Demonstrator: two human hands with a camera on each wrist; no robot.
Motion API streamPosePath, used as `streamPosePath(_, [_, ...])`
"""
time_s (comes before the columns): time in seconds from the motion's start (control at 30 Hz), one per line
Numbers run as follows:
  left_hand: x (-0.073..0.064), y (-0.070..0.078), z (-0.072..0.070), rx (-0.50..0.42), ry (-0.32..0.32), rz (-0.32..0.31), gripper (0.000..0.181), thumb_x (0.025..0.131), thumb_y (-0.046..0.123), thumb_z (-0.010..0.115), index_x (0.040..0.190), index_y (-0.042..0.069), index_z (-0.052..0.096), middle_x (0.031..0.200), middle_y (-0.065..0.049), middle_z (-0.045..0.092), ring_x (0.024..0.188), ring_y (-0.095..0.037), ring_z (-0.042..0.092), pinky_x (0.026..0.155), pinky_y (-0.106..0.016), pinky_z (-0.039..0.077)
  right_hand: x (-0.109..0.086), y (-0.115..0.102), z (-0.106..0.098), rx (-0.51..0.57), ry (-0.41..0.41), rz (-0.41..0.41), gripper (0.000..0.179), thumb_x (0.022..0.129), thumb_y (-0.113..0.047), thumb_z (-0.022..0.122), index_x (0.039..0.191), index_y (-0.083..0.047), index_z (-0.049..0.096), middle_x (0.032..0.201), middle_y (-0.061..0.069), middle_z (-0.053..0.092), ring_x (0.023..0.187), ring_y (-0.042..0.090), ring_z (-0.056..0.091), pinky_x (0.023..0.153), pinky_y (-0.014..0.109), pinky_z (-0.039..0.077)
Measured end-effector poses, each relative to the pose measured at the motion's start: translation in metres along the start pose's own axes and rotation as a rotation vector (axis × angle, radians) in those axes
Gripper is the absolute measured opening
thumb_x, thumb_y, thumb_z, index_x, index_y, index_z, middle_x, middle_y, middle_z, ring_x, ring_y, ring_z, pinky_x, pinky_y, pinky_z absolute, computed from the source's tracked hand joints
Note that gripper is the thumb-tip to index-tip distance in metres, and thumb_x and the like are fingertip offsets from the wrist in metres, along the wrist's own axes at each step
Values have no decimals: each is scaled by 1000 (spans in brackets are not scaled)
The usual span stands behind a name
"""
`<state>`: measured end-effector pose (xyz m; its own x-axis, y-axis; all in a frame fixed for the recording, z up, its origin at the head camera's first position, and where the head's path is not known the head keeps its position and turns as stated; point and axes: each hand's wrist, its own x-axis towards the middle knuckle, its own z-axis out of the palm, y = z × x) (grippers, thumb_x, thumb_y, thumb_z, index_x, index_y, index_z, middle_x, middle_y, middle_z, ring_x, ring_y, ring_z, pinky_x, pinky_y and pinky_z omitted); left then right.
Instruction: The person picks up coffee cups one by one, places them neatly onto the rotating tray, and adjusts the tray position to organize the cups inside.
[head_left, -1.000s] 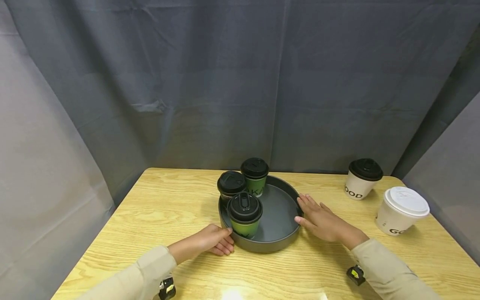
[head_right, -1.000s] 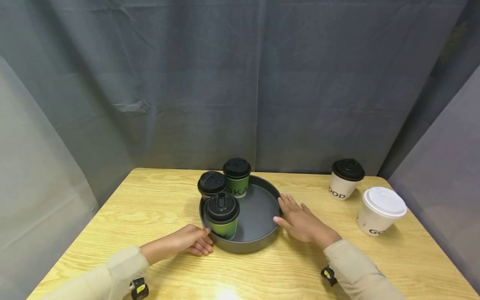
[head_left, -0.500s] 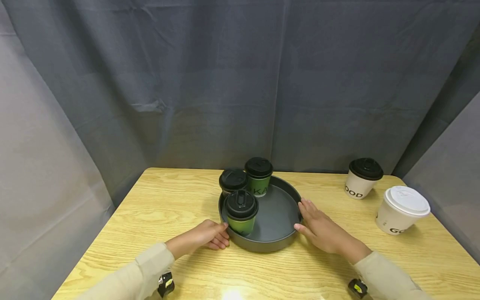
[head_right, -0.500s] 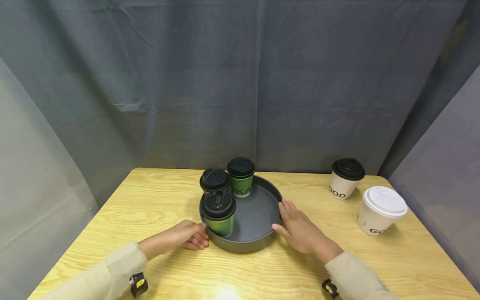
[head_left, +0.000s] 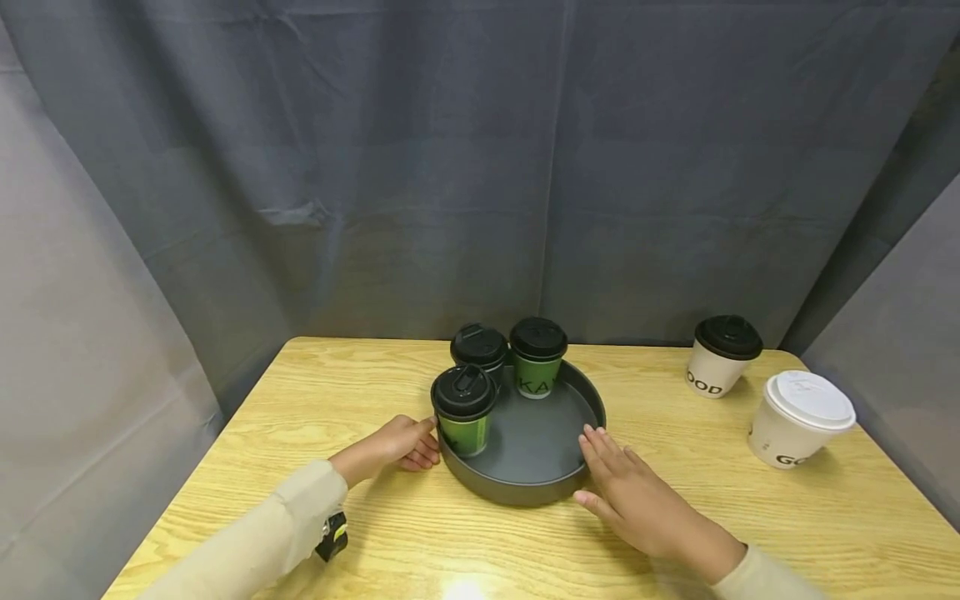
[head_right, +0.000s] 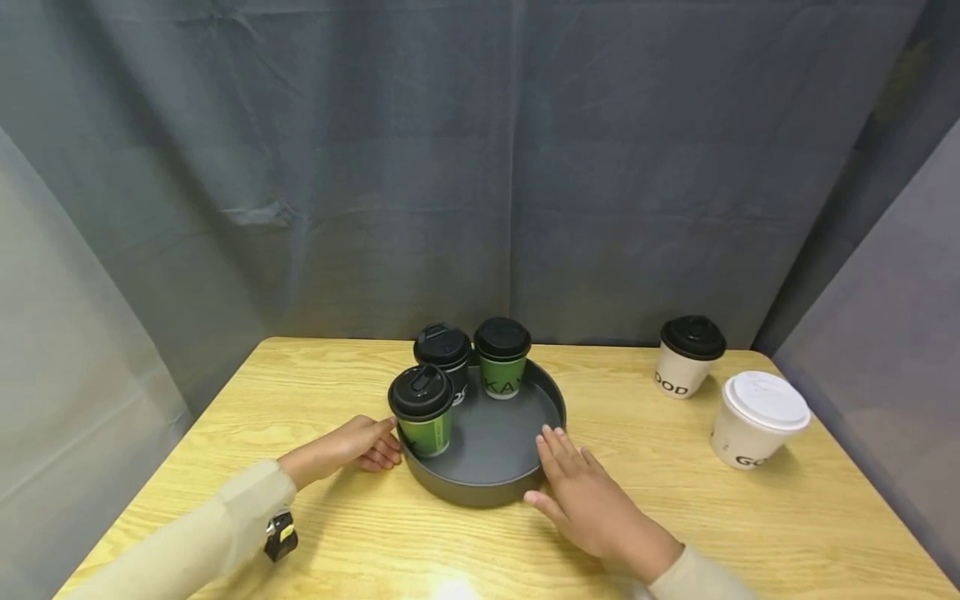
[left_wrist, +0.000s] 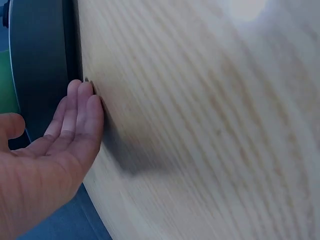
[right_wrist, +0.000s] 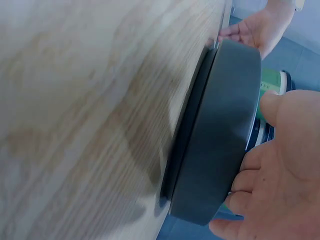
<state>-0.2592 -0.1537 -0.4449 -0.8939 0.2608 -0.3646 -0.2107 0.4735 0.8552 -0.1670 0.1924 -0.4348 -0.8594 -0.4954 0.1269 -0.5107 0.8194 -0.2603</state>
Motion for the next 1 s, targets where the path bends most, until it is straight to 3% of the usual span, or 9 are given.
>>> streamPosePath(0.3, [-4,-1,0,-12,-22,6,48,103,30,38,96,-9,65,78,-10,71,60,-10,63,60,-26,56,3,2,-2,14,16,39,67,99,-43,47,146,2,33,155,19,24,143,37,21,107,63,26])
streamPosePath(0.6, [-30,-2,19,-133,-228,16,49,100,35,46,105,-9,64,90,-12,71,73,-13,67,72,-30,58,15,30,-12,69,-9,61,70,101,-46,41,148,4,27,155,24,20,143,42,16,108,66,19])
streamPosePath(0.7, [-35,0,28,-166,-269,11,48,100,36,48,105,-9,64,91,-12,72,74,-12,67,73,-30,57,16,33,-11,78,-20,58,70,101,-45,41,147,5,27,155,24,20,143,43,16,108,66,20])
streamPosePath(1.0, [-37,2,36,-190,-282,-10,47,100,35,48,105,-9,64,90,-11,72,72,-11,66,71,-28,57,18,34,-7,64,-24,50,70,101,-46,41,148,3,26,156,22,19,143,42,16,108,66,21])
